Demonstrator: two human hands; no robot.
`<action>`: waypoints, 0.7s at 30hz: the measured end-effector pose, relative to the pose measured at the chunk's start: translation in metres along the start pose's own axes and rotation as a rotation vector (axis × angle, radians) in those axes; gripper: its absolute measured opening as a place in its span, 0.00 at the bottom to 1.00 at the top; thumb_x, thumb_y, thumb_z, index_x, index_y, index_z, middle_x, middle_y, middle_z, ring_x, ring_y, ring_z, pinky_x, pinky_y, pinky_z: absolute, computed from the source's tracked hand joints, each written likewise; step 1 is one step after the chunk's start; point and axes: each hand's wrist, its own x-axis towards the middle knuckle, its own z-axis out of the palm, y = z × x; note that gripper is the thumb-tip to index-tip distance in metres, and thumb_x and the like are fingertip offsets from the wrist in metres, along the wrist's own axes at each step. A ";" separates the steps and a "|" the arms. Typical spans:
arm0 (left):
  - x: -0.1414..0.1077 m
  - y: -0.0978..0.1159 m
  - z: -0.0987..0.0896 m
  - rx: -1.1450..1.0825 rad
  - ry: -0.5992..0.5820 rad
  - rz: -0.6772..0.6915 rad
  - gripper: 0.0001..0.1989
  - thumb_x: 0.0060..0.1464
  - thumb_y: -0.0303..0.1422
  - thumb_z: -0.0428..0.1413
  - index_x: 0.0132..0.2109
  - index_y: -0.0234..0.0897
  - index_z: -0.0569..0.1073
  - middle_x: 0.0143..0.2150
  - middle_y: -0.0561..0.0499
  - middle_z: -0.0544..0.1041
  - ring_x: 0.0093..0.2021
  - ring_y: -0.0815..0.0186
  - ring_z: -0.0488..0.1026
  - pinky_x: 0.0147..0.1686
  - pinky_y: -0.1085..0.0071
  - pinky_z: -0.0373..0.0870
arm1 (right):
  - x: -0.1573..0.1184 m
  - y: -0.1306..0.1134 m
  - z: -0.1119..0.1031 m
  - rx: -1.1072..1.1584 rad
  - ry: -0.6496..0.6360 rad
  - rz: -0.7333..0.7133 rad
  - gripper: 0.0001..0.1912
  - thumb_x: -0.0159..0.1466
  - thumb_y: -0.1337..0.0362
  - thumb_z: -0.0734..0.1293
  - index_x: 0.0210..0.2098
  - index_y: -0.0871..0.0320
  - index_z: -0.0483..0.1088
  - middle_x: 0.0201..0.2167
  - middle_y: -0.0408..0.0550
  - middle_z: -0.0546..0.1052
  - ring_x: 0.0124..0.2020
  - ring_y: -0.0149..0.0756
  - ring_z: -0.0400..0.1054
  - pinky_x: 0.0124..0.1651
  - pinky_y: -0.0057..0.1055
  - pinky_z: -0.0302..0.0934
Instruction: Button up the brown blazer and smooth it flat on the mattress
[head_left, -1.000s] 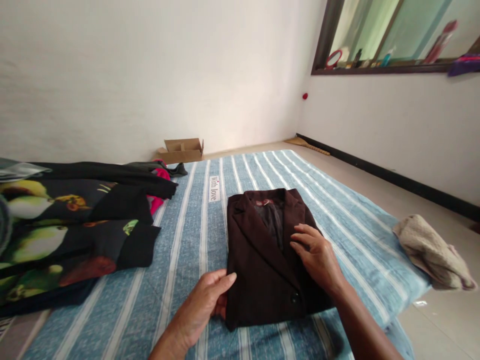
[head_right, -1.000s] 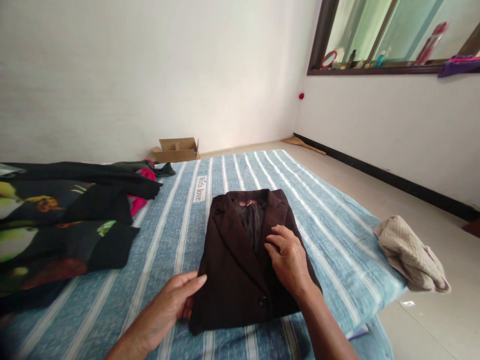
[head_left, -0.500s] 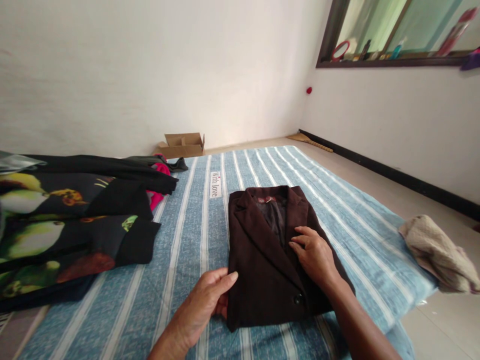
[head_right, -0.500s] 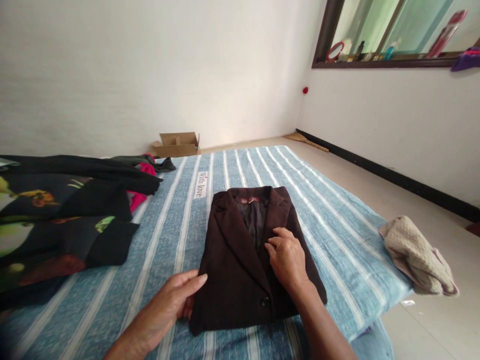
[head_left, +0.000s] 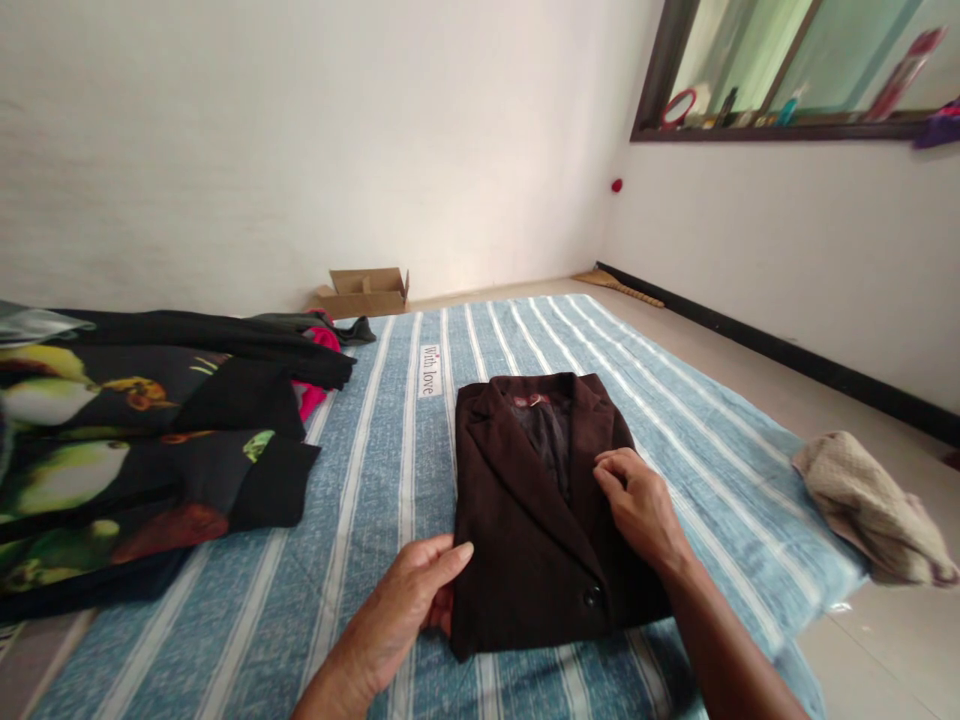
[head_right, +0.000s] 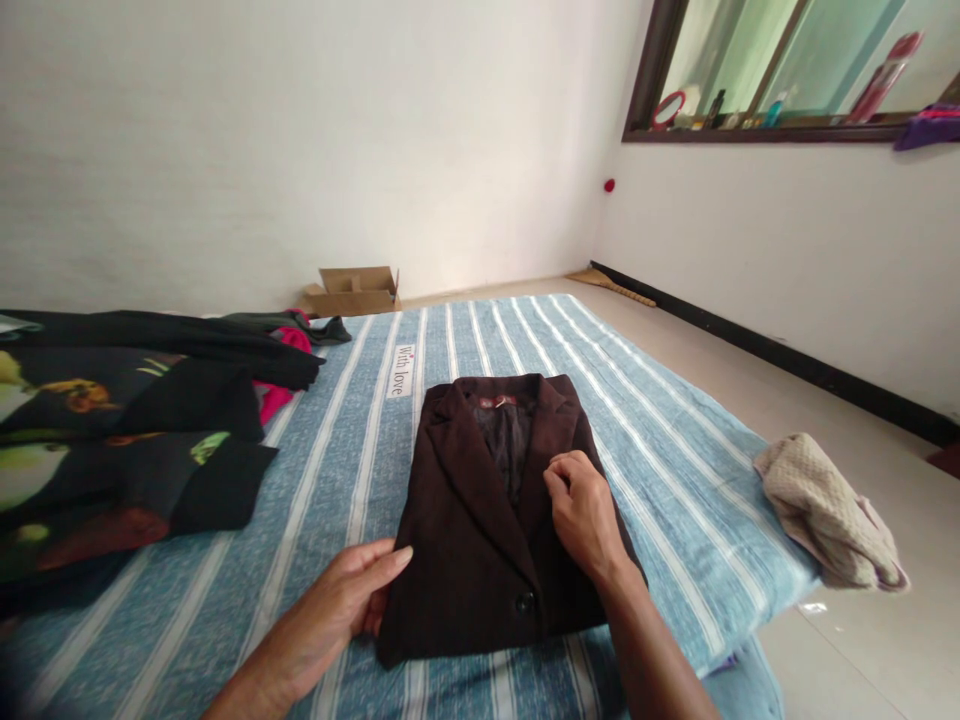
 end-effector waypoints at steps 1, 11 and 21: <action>0.000 0.000 0.000 0.004 -0.001 0.001 0.15 0.45 0.42 0.61 0.31 0.35 0.68 0.21 0.57 0.68 0.19 0.71 0.66 0.18 0.77 0.60 | -0.001 -0.002 -0.007 0.058 -0.001 0.035 0.12 0.61 0.61 0.59 0.25 0.58 0.66 0.35 0.50 0.73 0.37 0.38 0.66 0.41 0.33 0.60; 0.003 -0.004 -0.002 -0.003 -0.010 0.000 0.17 0.47 0.46 0.59 0.32 0.35 0.69 0.22 0.55 0.71 0.20 0.72 0.67 0.18 0.78 0.61 | -0.038 -0.053 -0.065 0.550 -0.917 -0.156 0.14 0.60 0.56 0.64 0.27 0.60 0.72 0.26 0.47 0.73 0.29 0.32 0.67 0.34 0.27 0.60; 0.001 -0.001 0.000 -0.004 -0.036 0.004 0.16 0.46 0.43 0.60 0.30 0.34 0.68 0.21 0.57 0.68 0.19 0.72 0.66 0.18 0.78 0.60 | -0.030 -0.035 -0.037 -0.073 -0.406 -0.102 0.12 0.64 0.63 0.58 0.28 0.57 0.70 0.22 0.42 0.69 0.25 0.29 0.64 0.28 0.25 0.52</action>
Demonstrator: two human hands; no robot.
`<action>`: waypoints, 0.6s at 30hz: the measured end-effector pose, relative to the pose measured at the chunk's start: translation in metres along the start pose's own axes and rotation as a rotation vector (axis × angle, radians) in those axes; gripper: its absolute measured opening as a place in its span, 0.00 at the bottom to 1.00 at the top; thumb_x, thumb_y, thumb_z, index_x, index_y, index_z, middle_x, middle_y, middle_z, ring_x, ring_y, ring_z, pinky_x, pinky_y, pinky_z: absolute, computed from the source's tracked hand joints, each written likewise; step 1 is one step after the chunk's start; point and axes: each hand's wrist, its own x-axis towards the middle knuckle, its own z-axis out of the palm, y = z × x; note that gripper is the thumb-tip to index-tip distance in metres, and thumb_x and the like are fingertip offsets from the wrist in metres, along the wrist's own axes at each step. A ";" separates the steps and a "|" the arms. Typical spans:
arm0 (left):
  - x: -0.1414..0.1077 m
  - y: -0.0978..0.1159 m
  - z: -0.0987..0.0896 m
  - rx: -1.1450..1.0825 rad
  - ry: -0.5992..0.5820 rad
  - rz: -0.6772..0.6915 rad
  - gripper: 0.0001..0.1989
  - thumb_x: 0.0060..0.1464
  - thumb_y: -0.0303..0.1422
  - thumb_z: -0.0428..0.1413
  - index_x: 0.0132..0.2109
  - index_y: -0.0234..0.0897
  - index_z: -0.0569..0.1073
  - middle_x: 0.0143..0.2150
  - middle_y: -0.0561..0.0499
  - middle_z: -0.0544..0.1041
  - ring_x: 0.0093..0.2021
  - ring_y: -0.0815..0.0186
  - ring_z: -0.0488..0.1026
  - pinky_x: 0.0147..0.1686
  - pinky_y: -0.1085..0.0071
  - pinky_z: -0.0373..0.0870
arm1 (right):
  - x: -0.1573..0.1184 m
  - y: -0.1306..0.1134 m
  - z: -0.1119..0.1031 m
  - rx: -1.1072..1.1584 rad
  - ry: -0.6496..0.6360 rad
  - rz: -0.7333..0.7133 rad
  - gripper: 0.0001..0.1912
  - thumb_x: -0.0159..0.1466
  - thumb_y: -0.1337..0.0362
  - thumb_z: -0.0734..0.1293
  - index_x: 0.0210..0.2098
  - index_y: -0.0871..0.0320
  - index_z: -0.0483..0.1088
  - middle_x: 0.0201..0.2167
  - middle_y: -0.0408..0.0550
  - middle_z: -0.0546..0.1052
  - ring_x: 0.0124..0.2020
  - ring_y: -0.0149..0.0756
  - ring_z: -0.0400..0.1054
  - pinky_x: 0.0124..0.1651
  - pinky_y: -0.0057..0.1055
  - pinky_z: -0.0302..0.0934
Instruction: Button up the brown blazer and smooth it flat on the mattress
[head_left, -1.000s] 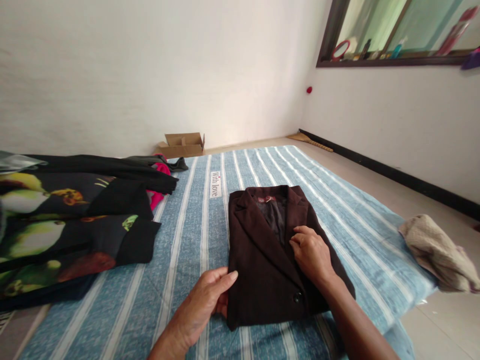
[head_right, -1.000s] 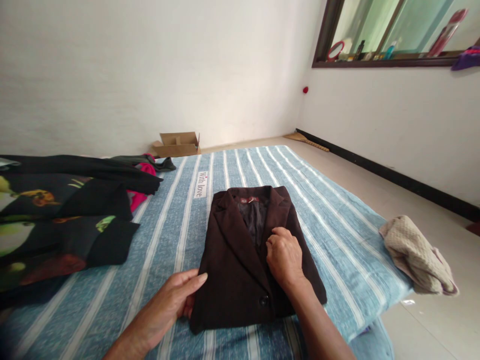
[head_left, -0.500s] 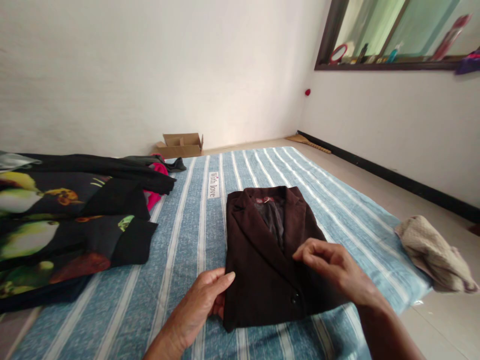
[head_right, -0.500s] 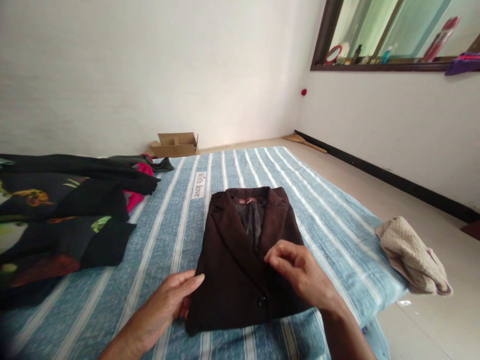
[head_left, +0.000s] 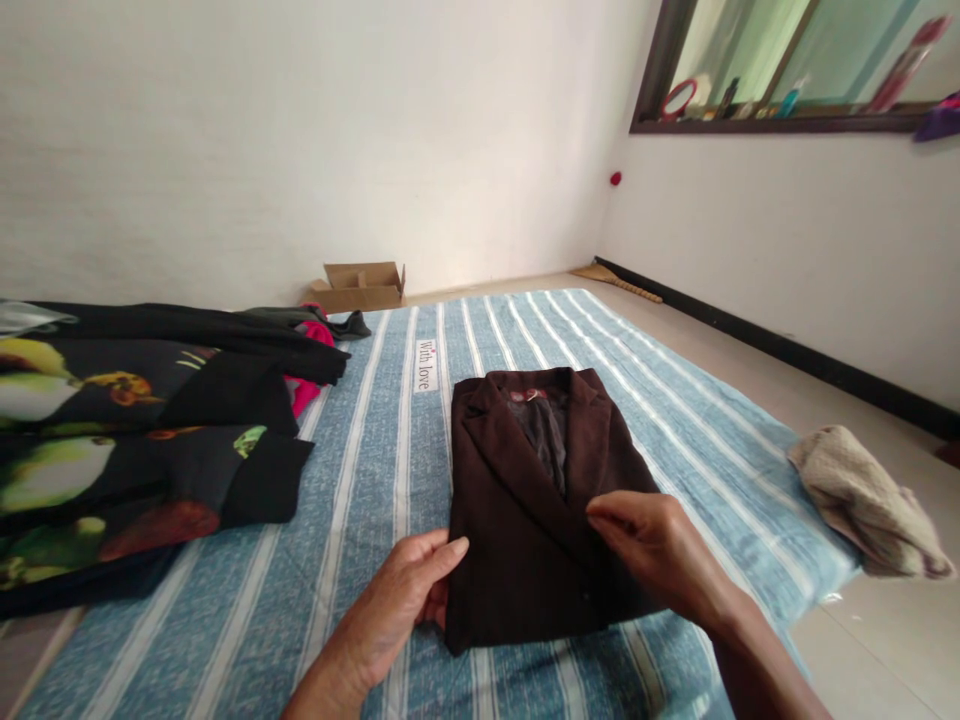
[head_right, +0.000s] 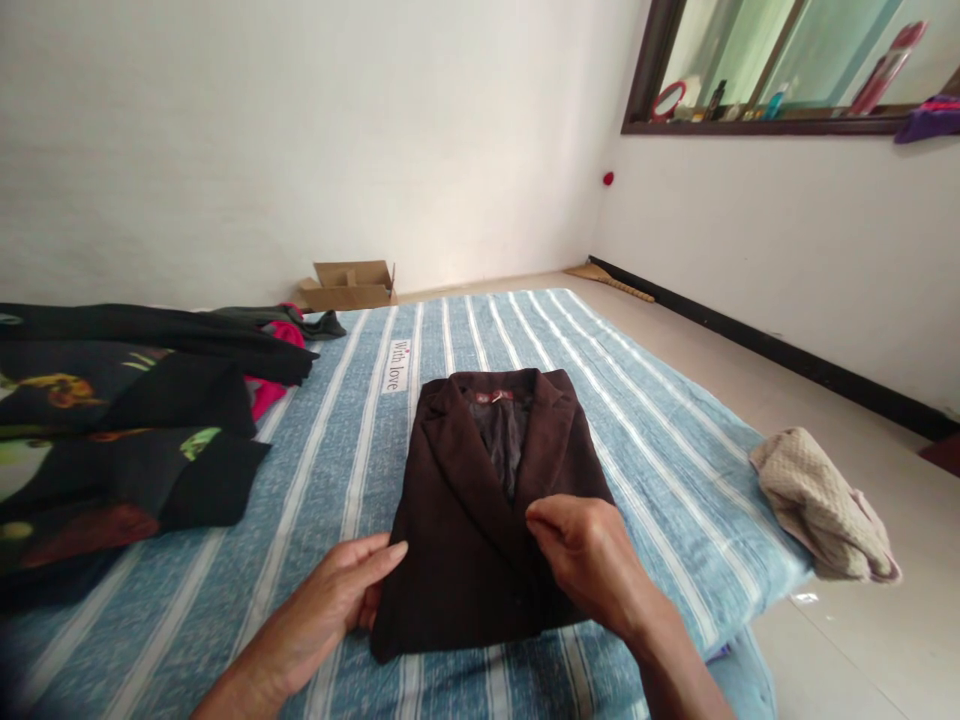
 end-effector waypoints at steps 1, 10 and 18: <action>0.000 0.000 0.000 0.006 -0.003 -0.002 0.16 0.46 0.43 0.60 0.30 0.34 0.68 0.21 0.57 0.68 0.19 0.72 0.66 0.18 0.78 0.61 | 0.002 0.002 0.003 -0.077 0.013 -0.001 0.13 0.64 0.63 0.57 0.27 0.57 0.70 0.21 0.42 0.69 0.24 0.29 0.63 0.27 0.25 0.51; -0.001 0.001 -0.001 0.032 -0.011 -0.011 0.16 0.49 0.44 0.58 0.31 0.34 0.66 0.21 0.58 0.67 0.20 0.74 0.65 0.19 0.79 0.60 | 0.021 -0.010 0.006 -0.548 -0.153 0.036 0.13 0.63 0.66 0.58 0.26 0.56 0.69 0.25 0.45 0.76 0.29 0.34 0.71 0.29 0.29 0.46; -0.004 0.005 0.003 0.031 -0.001 -0.008 0.18 0.47 0.46 0.59 0.31 0.33 0.69 0.21 0.57 0.68 0.20 0.74 0.65 0.18 0.79 0.60 | 0.028 -0.009 0.013 -0.718 -0.180 0.026 0.13 0.62 0.69 0.55 0.27 0.58 0.69 0.23 0.50 0.75 0.23 0.35 0.68 0.26 0.32 0.39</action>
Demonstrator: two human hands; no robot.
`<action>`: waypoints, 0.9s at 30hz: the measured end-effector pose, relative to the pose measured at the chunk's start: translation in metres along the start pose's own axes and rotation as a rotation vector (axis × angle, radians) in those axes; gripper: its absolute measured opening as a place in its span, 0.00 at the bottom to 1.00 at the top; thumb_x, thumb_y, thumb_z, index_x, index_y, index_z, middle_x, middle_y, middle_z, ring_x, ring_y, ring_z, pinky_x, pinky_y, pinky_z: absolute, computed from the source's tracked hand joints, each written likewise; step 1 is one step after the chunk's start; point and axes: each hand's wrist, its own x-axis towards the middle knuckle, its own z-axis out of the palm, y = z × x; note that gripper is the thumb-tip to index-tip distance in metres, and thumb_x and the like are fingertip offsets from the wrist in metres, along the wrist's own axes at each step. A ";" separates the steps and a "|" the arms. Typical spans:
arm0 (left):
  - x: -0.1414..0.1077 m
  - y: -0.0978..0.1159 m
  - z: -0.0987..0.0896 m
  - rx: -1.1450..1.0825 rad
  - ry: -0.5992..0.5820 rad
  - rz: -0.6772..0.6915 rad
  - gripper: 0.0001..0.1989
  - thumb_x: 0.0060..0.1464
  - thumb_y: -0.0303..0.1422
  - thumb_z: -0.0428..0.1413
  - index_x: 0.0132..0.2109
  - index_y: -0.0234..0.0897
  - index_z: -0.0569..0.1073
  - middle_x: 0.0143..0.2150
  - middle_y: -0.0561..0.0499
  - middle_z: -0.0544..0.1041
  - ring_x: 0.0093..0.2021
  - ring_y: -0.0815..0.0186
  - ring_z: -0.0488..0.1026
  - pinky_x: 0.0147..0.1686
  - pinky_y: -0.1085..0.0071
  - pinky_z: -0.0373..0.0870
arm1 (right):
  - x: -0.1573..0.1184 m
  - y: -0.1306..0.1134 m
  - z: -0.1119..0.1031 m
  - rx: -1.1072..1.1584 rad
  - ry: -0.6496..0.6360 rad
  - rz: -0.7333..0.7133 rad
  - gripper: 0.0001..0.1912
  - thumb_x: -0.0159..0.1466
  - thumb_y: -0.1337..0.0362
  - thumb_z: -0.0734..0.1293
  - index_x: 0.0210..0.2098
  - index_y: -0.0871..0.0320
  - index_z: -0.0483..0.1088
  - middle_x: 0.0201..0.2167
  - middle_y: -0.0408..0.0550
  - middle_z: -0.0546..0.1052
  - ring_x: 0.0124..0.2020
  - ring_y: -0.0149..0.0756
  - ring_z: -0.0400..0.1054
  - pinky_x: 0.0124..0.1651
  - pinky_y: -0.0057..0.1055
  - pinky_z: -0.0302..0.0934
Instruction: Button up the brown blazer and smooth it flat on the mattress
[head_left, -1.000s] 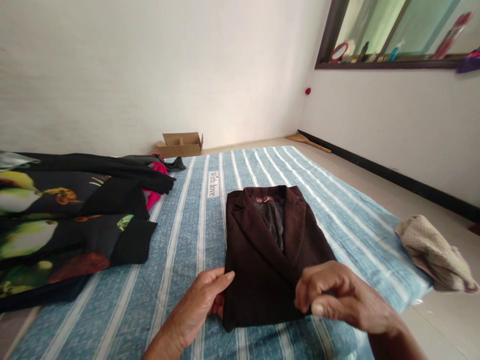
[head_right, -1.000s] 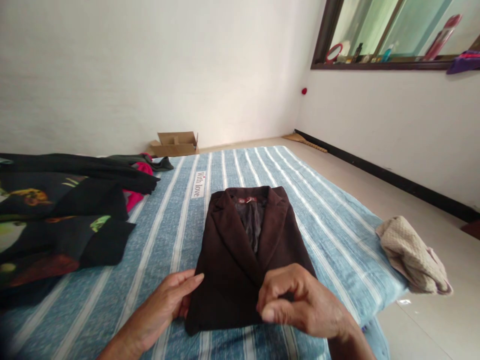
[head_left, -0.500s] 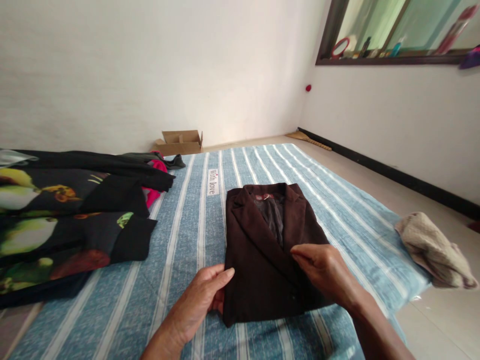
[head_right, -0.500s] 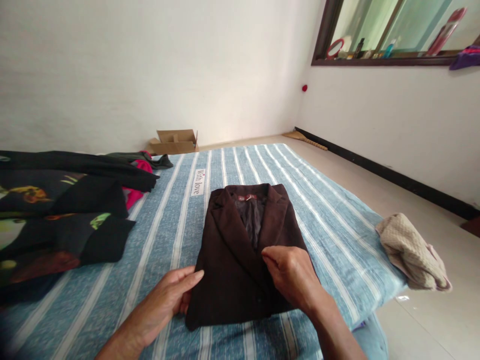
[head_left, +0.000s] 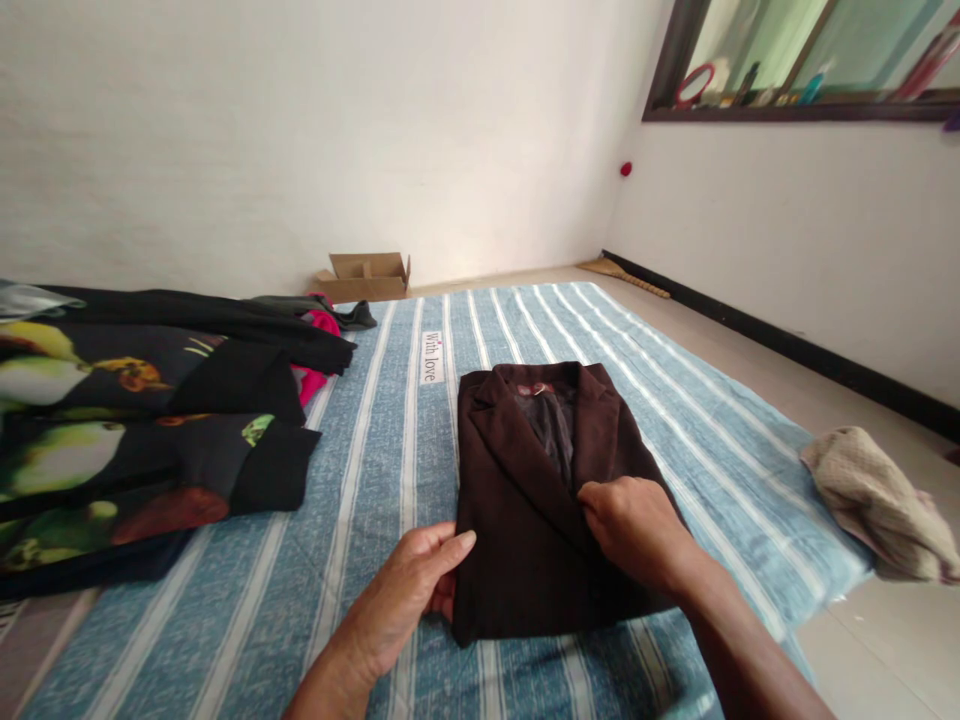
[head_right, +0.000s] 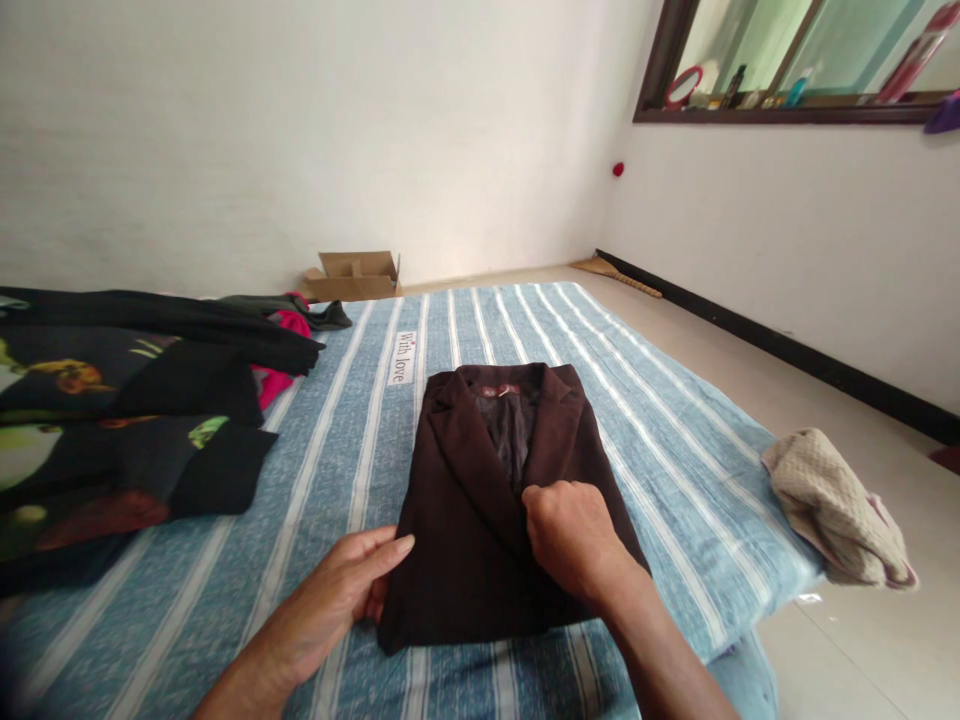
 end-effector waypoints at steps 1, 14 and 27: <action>0.000 0.000 0.000 -0.001 0.001 0.000 0.18 0.47 0.46 0.58 0.32 0.33 0.69 0.21 0.57 0.68 0.20 0.74 0.65 0.18 0.79 0.60 | 0.000 0.002 0.002 0.020 0.022 0.002 0.12 0.61 0.69 0.56 0.26 0.58 0.68 0.22 0.49 0.74 0.23 0.34 0.67 0.26 0.32 0.39; 0.001 -0.001 -0.001 -0.011 -0.014 -0.013 0.15 0.47 0.42 0.59 0.33 0.33 0.69 0.22 0.56 0.69 0.20 0.73 0.66 0.18 0.79 0.60 | -0.046 0.016 -0.019 1.017 -0.333 -0.171 0.09 0.58 0.68 0.61 0.21 0.60 0.62 0.16 0.37 0.58 0.19 0.23 0.49 0.20 0.23 0.42; -0.009 0.015 0.008 0.676 0.606 0.409 0.15 0.47 0.43 0.53 0.40 0.39 0.68 0.31 0.51 0.75 0.32 0.61 0.74 0.31 0.69 0.68 | -0.035 0.014 0.005 1.124 0.023 0.125 0.09 0.61 0.60 0.61 0.32 0.60 0.69 0.19 0.40 0.64 0.20 0.26 0.56 0.23 0.23 0.51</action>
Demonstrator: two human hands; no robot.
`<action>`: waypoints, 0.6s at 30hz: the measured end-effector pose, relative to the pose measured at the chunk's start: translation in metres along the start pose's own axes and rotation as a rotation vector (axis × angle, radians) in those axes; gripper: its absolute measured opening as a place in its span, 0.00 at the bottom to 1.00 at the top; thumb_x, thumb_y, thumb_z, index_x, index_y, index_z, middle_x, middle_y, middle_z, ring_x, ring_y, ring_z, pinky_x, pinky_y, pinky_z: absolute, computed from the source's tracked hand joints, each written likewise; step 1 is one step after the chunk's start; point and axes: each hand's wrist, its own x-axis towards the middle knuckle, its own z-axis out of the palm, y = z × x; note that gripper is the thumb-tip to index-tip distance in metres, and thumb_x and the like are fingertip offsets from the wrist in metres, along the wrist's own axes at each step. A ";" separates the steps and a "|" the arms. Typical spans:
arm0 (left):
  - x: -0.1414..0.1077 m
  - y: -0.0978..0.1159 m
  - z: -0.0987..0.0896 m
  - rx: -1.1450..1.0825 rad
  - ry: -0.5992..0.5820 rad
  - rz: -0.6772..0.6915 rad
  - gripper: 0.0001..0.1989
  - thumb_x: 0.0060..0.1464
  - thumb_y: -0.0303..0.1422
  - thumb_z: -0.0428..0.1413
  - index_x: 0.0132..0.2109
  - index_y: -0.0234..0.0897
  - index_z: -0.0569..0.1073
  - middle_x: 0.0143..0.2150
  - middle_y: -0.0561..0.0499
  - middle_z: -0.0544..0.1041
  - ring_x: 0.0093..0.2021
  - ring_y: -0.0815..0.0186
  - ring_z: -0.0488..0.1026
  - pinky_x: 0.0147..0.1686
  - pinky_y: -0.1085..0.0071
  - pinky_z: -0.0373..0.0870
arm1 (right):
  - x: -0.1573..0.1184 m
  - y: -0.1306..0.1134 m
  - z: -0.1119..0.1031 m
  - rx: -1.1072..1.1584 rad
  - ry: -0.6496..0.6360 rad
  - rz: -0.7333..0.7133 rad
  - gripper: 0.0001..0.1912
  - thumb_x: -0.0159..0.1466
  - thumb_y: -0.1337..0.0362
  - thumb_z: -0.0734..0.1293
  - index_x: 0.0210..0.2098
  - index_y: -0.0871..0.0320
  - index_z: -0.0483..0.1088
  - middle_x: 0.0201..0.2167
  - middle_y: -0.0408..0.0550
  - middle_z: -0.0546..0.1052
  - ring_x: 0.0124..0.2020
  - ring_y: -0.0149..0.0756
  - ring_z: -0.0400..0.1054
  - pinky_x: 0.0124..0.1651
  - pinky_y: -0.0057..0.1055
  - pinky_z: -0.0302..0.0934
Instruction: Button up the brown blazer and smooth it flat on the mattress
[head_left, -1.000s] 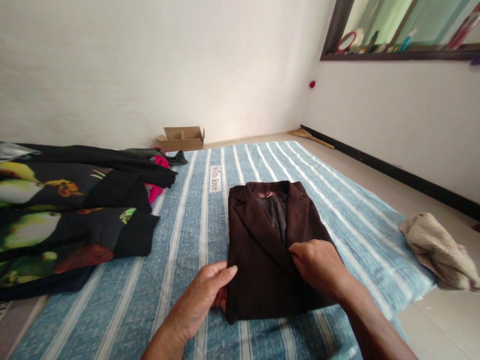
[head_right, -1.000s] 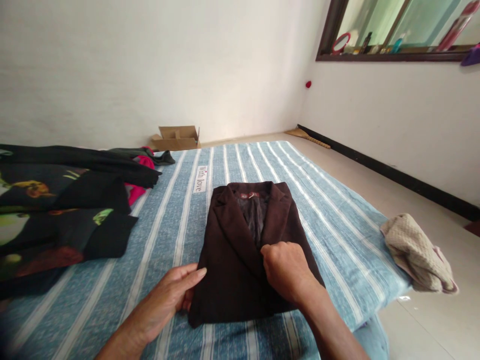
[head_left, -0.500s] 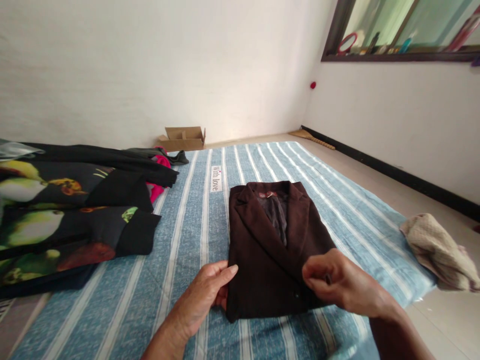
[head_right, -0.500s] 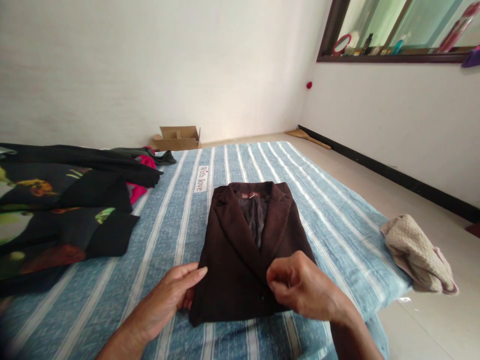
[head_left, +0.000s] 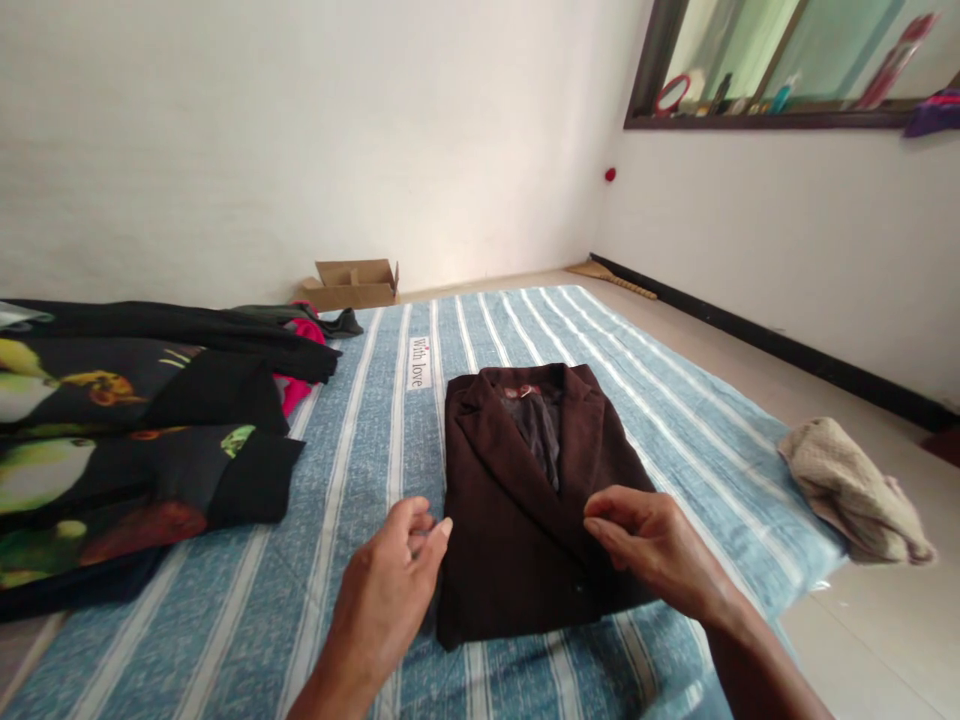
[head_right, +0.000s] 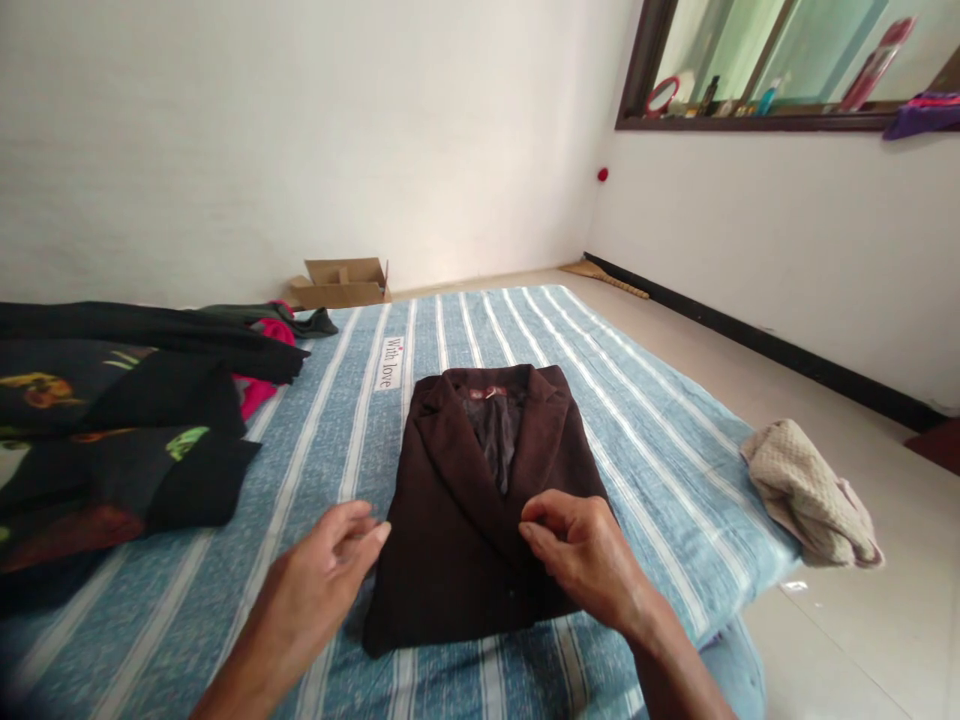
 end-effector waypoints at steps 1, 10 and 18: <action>-0.003 0.006 0.000 0.061 0.088 0.076 0.14 0.47 0.41 0.54 0.39 0.39 0.69 0.34 0.50 0.75 0.33 0.62 0.73 0.33 0.69 0.68 | 0.001 0.003 0.002 -0.004 0.025 0.005 0.10 0.61 0.60 0.61 0.33 0.59 0.69 0.19 0.39 0.64 0.20 0.26 0.56 0.22 0.23 0.51; 0.015 0.080 0.049 -0.064 -0.379 0.297 0.05 0.48 0.31 0.53 0.27 0.37 0.71 0.21 0.54 0.70 0.23 0.68 0.68 0.24 0.75 0.60 | 0.006 0.005 0.010 -0.059 0.128 0.010 0.11 0.60 0.59 0.60 0.35 0.60 0.70 0.16 0.39 0.63 0.17 0.26 0.58 0.19 0.23 0.49; 0.035 0.083 0.079 0.140 -0.466 0.408 0.06 0.49 0.26 0.50 0.29 0.38 0.71 0.24 0.51 0.73 0.27 0.66 0.70 0.27 0.73 0.60 | 0.008 0.012 0.011 -0.003 0.131 -0.005 0.10 0.60 0.61 0.60 0.33 0.60 0.70 0.16 0.39 0.65 0.17 0.26 0.58 0.19 0.23 0.48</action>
